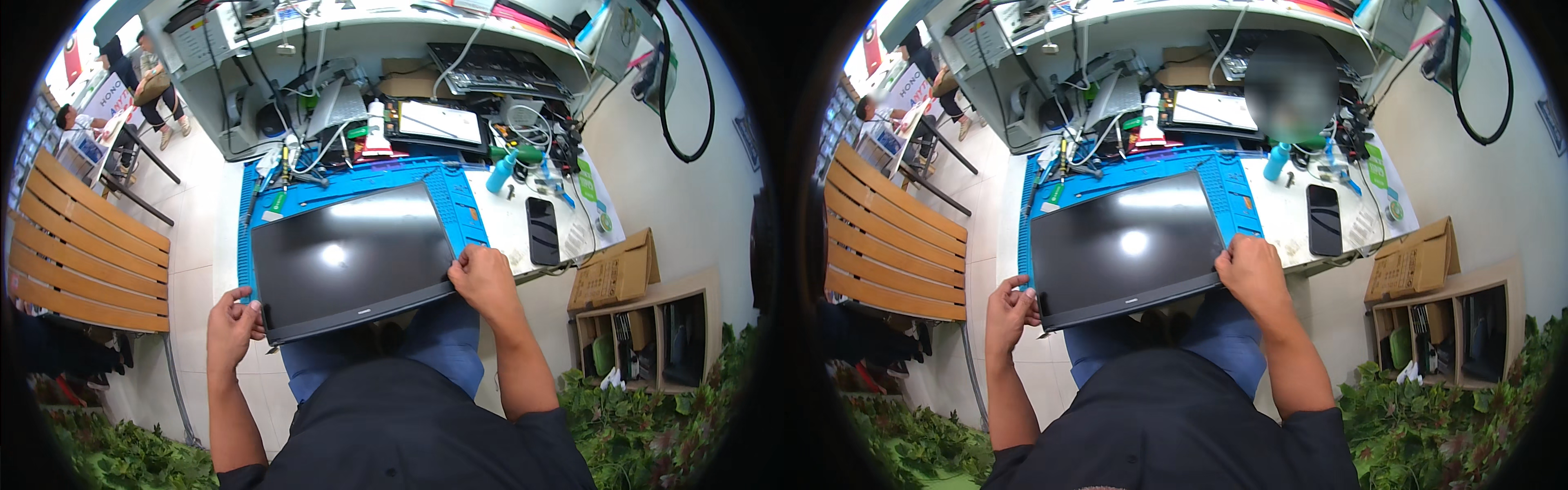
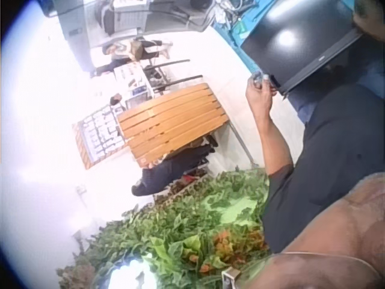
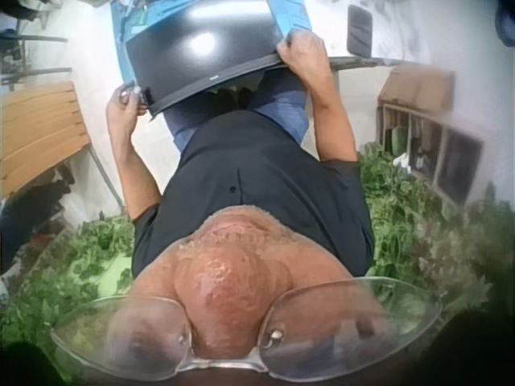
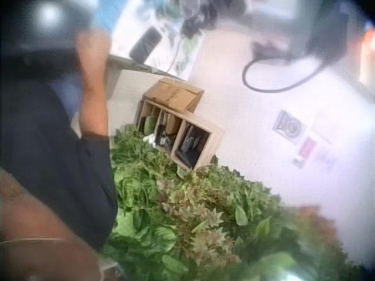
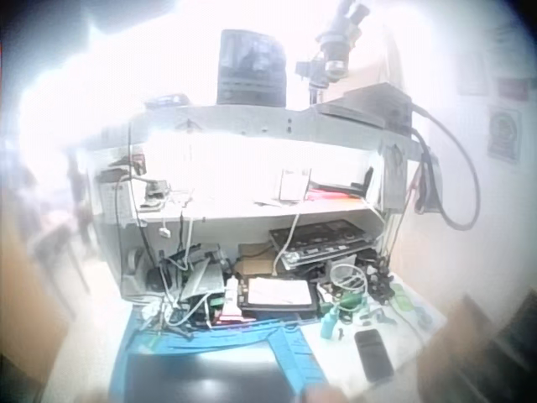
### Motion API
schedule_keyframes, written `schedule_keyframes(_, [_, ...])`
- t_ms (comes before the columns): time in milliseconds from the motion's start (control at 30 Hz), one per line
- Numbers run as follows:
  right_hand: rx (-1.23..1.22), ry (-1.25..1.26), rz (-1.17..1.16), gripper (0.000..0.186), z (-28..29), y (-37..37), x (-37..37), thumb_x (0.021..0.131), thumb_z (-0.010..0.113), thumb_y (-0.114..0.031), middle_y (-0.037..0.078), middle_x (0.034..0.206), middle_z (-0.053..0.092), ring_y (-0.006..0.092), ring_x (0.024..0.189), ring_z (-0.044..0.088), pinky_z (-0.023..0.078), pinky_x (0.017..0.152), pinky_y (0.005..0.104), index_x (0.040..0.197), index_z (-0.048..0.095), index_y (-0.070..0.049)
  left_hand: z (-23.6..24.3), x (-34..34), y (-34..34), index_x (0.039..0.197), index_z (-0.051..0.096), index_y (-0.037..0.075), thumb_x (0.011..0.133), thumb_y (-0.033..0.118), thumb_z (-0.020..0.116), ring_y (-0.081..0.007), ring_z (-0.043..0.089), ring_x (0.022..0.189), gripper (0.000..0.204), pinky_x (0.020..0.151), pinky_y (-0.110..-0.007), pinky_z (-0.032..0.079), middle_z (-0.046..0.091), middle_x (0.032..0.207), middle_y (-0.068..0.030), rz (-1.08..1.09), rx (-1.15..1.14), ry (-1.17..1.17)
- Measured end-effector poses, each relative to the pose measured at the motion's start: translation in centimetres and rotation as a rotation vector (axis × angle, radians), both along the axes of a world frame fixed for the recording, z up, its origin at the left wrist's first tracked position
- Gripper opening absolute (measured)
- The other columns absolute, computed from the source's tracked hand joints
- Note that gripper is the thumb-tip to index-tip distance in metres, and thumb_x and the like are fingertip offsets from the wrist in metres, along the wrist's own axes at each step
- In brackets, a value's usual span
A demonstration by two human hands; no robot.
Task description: The person detaches the screen assembly from a laptop base and uses an air blower on the hinges.
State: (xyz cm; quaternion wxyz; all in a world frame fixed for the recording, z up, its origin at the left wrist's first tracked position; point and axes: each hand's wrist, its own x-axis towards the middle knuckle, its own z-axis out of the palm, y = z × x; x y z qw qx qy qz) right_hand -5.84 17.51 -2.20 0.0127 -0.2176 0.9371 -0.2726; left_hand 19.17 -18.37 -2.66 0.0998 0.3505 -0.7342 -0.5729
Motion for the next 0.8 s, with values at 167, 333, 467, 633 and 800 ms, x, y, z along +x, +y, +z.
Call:
schedule_keyframes(167, [-0.052,-0.079,-0.015,0.023,0.3,0.7,-0.7,0.085,0.075,-0.020,0.024,0.076,0.073,0.0414,0.073,0.074,0.059,0.075,0.0475,0.083,0.076,0.004,-0.2,0.7,0.6,0.129,0.065,-0.002,0.100,0.020,0.077,-0.0054,0.066,0.066,0.038,0.058,-0.020,0.054,0.073,0.087,-0.0013,-0.086,0.387,0.174])
schedule_keyframes(333, [-0.101,-0.103,0.027,0.022,0.9,1.7,-1.2,0.086,0.077,-0.019,0.020,0.073,0.074,0.0354,0.068,0.074,0.060,0.071,0.0430,0.083,0.076,0.003,-1.8,2.9,1.8,0.131,0.063,-0.002,0.098,0.015,0.078,-0.0099,0.073,0.082,0.040,0.064,-0.023,0.059,0.077,0.107,-0.0073,-0.118,0.563,0.317])
schedule_keyframes(467, [-0.075,0.008,0.212,0.020,2.3,1.0,-2.6,0.087,0.075,-0.016,0.021,0.076,0.074,0.0365,0.072,0.074,0.059,0.072,0.0448,0.084,0.076,0.003,-3.2,5.9,3.9,0.137,0.058,-0.004,0.092,0.007,0.080,-0.0173,0.076,0.092,0.051,0.067,-0.030,0.066,0.075,0.117,-0.0120,-0.144,0.637,0.379])
schedule_keyframes(633, [0.030,0.110,0.422,0.019,1.5,-1.8,-7.1,0.090,0.070,-0.015,0.023,0.083,0.075,0.0419,0.081,0.073,0.058,0.076,0.0490,0.087,0.075,0.003,-5.4,6.7,6.4,0.134,0.058,-0.004,0.083,0.000,0.087,-0.0207,0.078,0.083,0.059,0.065,-0.033,0.069,0.076,0.108,-0.0139,-0.155,0.646,0.319])
schedule_keyframes(800, [0.124,0.129,0.509,0.019,1.3,-3.7,-10.0,0.092,0.068,-0.016,0.023,0.086,0.075,0.0444,0.085,0.072,0.058,0.080,0.0513,0.089,0.075,0.001,-6.1,5.5,8.8,0.124,0.061,-0.006,0.082,-0.003,0.087,-0.0230,0.078,0.075,0.050,0.064,-0.032,0.067,0.077,0.101,-0.0172,-0.171,0.693,0.229])
